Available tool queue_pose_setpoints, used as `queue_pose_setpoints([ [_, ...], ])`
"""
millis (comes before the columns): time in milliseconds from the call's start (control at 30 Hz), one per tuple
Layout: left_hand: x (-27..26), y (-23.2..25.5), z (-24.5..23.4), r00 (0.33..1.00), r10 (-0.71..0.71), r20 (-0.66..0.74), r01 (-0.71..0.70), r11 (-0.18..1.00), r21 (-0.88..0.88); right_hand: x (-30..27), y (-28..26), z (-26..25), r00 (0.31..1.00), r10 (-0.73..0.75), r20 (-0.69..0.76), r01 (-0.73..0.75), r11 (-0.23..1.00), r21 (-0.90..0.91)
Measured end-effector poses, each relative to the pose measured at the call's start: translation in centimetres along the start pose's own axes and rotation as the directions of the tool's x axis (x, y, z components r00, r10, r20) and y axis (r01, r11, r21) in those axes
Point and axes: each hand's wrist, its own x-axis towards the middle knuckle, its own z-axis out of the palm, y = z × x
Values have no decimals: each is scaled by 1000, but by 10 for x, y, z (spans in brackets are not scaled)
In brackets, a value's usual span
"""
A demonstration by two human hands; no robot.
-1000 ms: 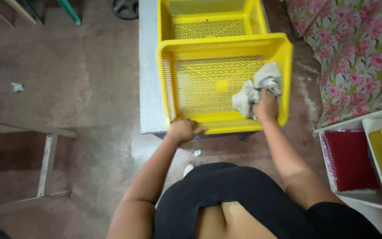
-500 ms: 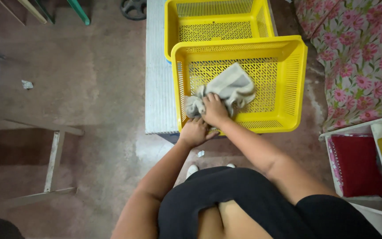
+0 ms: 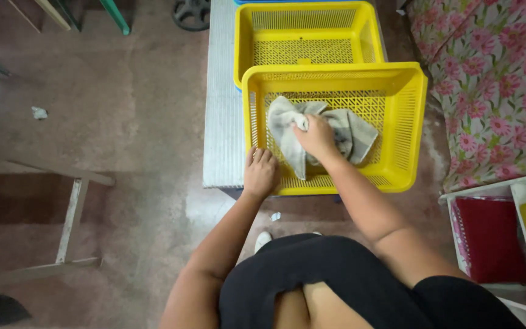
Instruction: Wipe down and clean plastic storage baskets using a cloth rag.
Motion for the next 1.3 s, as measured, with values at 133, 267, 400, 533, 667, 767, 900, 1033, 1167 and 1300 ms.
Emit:
queue_pose_setpoints([
  [133, 7, 9, -28, 993, -56, -102, 62, 996, 63, 12, -22, -8, 785, 565, 252, -577, 522, 628],
  [267, 14, 5, -50, 928, -268, -259, 304, 946, 112, 19, -51, 0, 846, 421, -326, -138, 765, 629],
  [400, 18, -4, -32, 942, -287, -176, 320, 923, 211, 37, -65, 40, 929, -4, -371, 197, 853, 483],
  [533, 11, -14, -14, 957, -228, -182, 265, 939, 218, 63, -66, 52, 986, -73, -147, 126, 910, 394],
  [667, 0, -19, -6, 952, -282, -121, 301, 936, 184, 68, -32, 120, 998, 24, 63, -39, 967, 250],
  [767, -3, -16, -2, 953, -282, -114, 297, 943, 150, 71, -48, 96, 982, 23, 189, -36, 997, 61],
  [900, 4, -11, -7, 954, -274, -121, 285, 955, 84, 94, -28, 109, 978, 55, 200, -13, 978, -206],
  [1033, 5, -9, -10, 939, -305, -156, 324, 940, 111, 74, -69, 36, 944, -38, 327, 43, 999, -10],
  [1167, 5, 1, -14, 903, -375, -209, 397, 915, 76, 28, -57, 71, 871, -142, 470, 139, 989, 41],
  [1300, 4, -5, -9, 866, -462, -194, 436, 885, -161, -15, -52, 86, 810, -252, 529, 245, 966, 86],
])
